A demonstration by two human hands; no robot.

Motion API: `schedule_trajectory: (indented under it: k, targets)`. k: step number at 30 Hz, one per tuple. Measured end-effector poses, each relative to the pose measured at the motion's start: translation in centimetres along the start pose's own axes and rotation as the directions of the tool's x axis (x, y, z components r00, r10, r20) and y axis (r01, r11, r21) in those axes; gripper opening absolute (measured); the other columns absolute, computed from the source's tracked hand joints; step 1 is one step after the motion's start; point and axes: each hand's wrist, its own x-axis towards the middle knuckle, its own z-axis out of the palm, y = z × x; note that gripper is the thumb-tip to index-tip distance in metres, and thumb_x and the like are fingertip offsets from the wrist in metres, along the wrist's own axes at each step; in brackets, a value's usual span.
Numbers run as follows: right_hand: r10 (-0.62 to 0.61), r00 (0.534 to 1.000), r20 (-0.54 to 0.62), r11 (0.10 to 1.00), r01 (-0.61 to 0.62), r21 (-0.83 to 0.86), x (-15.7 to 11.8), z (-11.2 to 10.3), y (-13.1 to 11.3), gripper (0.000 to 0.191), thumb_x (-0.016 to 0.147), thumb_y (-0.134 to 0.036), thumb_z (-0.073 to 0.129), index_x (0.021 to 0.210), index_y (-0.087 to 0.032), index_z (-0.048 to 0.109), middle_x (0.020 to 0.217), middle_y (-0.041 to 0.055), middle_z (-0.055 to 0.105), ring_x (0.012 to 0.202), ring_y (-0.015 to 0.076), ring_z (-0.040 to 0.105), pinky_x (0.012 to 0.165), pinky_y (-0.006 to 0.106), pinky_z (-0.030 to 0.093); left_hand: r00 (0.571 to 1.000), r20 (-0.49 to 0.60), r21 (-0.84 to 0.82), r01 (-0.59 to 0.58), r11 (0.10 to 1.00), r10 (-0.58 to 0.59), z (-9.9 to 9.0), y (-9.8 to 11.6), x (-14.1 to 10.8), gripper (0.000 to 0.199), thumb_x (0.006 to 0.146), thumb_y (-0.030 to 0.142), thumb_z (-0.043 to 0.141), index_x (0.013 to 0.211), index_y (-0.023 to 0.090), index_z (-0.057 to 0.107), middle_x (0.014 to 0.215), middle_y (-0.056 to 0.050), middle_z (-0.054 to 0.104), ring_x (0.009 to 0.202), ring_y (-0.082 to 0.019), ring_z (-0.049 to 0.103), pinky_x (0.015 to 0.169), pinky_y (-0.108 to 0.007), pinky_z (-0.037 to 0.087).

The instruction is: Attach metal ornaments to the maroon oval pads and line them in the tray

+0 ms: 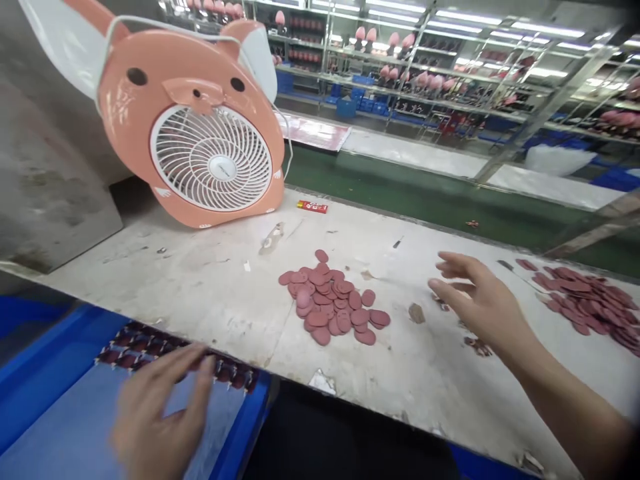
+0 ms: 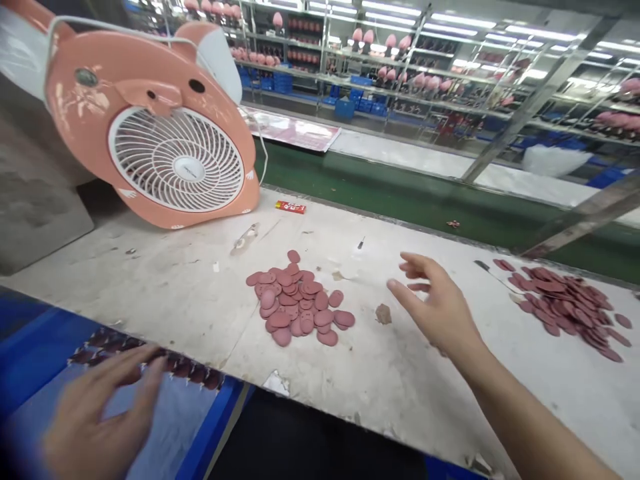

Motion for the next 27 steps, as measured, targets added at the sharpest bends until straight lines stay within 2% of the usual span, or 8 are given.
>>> schedule_trajectory:
  k: [1, 3, 8, 13, 18, 21, 25, 27]
  targets:
    - [0.008, 0.999, 0.054, 1.0, -0.008, 0.0, 1.6, 0.6, 0.1, 0.059, 0.085, -0.052, 0.063, 0.134, -0.021, 0.05, 0.12, 0.0127, 0.063, 0.1, 0.028, 0.064, 0.081, 0.042, 0.056, 0.987, -0.016, -0.044, -0.163, 0.986, 0.163, 0.6, 1.9, 0.3, 0.019, 0.084, 0.029, 0.067, 0.102, 0.025, 0.067, 0.102, -0.009, 0.068, 0.095, -0.029, 0.062, 0.096, -0.047, 0.043]
    - [0.007, 0.986, 0.166, 1.0, -0.006, -0.006, 4.0, 2.3, 0.1, 0.07, 0.081, -0.05, 0.071, 0.138, -0.019, 0.046, 0.129, 0.0159, 0.057, 0.115, 0.0321, 0.057, 0.091, 0.047, 0.052, 0.966, 0.083, -0.037, -0.242, 0.97, 0.244, 1.7, 5.3, 1.3, 0.015, 0.087, 0.028, 0.063, 0.099, 0.023, 0.07, 0.097, -0.01, 0.069, 0.093, -0.027, 0.062, 0.091, -0.045, 0.045]
    - [0.004, 0.939, 0.343, 1.0, -0.007, 0.009, 6.0, 6.3, -1.2, 0.036, 0.091, -0.039, 0.065, 0.119, -0.017, 0.059, 0.123, 0.0091, 0.058, 0.112, 0.0264, 0.057, 0.095, 0.05, 0.048, 0.944, 0.274, 0.102, -0.218, 0.971, 0.183, 4.3, 10.1, 4.5, 0.028, 0.088, 0.046, 0.059, 0.104, 0.028, 0.072, 0.104, -0.007, 0.072, 0.099, -0.033, 0.06, 0.083, -0.049, 0.04]
    - [0.008, 0.946, 0.324, 0.981, -0.07, 0.179, 5.1, 6.9, -2.8, 0.028, 0.094, -0.038, 0.061, 0.11, -0.016, 0.061, 0.108, 0.006, 0.063, 0.095, 0.0202, 0.063, 0.085, 0.042, 0.053, 0.919, 0.322, 0.067, -0.261, 0.963, 0.227, 6.2, 11.4, 5.8, 0.016, 0.086, 0.04, 0.063, 0.089, 0.028, 0.073, 0.087, -0.004, 0.074, 0.084, -0.026, 0.064, 0.07, -0.038, 0.042]
    - [-0.002, 0.971, 0.239, 0.906, -0.099, 0.412, 0.3, 3.7, -4.0, 0.022, 0.084, -0.035, 0.067, 0.095, -0.017, 0.06, 0.096, 0.0048, 0.066, 0.083, 0.02, 0.063, 0.077, 0.037, 0.051, 0.896, 0.087, -0.069, -0.431, 0.9, 0.435, 4.9, 10.9, 4.0, 0.011, 0.086, 0.019, 0.065, 0.086, 0.028, 0.072, 0.082, -0.001, 0.075, 0.08, -0.021, 0.063, 0.076, -0.037, 0.042]
    - [-0.073, 0.953, 0.294, 0.811, -0.115, 0.573, -4.4, 2.1, -5.3, 0.025, 0.078, -0.038, 0.067, 0.089, -0.02, 0.055, 0.082, 0.0024, 0.065, 0.075, 0.0196, 0.063, 0.065, 0.031, 0.051, 0.81, -0.081, -0.148, -0.587, 0.796, 0.581, 2.9, 10.7, 2.0, 0.027, 0.074, 0.009, 0.075, 0.087, 0.032, 0.072, 0.074, 0.004, 0.076, 0.071, -0.017, 0.062, 0.079, -0.034, 0.044]
    - [-0.163, 0.89, 0.426, 0.666, -0.219, 0.713, -9.9, 2.0, -6.9, 0.031, 0.081, -0.046, 0.065, 0.087, -0.021, 0.049, 0.067, -0.0021, 0.057, 0.054, 0.0123, 0.054, 0.047, 0.022, 0.044, 0.657, -0.098, -0.183, -0.75, 0.635, 0.748, 0.8, 11.1, -0.7, 0.031, 0.077, 0.01, 0.07, 0.1, 0.031, 0.074, 0.073, 0.004, 0.079, 0.066, -0.016, 0.063, 0.091, -0.035, 0.042]
    - [-0.182, 0.848, 0.497, 0.554, -0.329, 0.765, -11.7, 2.2, -7.2, 0.032, 0.083, -0.045, 0.067, 0.09, -0.021, 0.047, 0.069, -0.0026, 0.057, 0.056, 0.011, 0.055, 0.05, 0.021, 0.045, 0.675, -0.058, -0.201, -0.729, 0.654, 0.735, 0.3, 11.7, -1.7, 0.029, 0.083, 0.014, 0.065, 0.103, 0.033, 0.074, 0.074, 0.004, 0.08, 0.064, -0.016, 0.065, 0.097, -0.036, 0.04]
